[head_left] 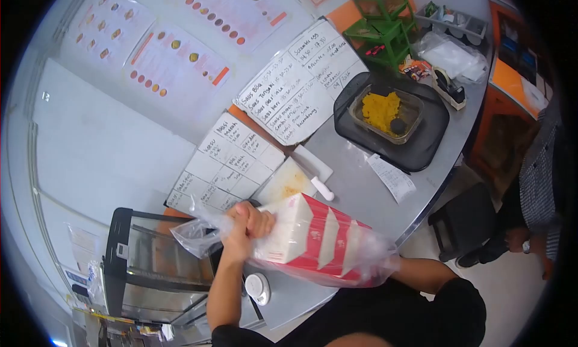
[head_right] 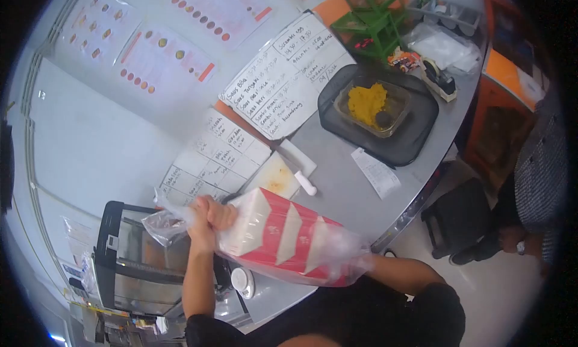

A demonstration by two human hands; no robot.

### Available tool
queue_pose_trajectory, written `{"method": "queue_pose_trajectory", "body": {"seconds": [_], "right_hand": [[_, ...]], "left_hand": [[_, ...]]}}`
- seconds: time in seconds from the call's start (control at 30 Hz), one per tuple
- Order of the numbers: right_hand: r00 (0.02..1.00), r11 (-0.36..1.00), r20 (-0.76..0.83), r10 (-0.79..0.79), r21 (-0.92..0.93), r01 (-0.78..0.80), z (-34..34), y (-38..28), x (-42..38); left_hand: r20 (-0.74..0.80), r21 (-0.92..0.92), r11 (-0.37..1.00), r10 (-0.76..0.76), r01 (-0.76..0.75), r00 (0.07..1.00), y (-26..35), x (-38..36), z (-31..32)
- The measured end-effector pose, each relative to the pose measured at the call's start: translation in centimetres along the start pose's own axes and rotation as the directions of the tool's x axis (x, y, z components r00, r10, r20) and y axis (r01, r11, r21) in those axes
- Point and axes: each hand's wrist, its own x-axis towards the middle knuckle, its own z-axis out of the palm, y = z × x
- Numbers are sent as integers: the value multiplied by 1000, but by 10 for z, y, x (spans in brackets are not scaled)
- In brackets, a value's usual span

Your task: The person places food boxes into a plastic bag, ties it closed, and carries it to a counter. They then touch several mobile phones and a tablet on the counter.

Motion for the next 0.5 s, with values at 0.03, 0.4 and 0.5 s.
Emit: {"method": "queue_pose_trajectory", "body": {"seconds": [0.03, 0.4, 0.5], "right_hand": [[999, 999, -12, -42, -20, 42, 1, -4, 0], [398, -24, 439, -806, -696, 718, 66, -64, -25], [358, 181, 346, -867, -452, 873, 54, -37, -32]], "left_hand": [[-12, -8, 1000, -5, 5, 1000, -1, 1, -3], [-523, 180, 944, -147, 277, 839, 3, 32, -19], [-461, 40, 980, -157, 197, 874, 9, 33, -27]]}}
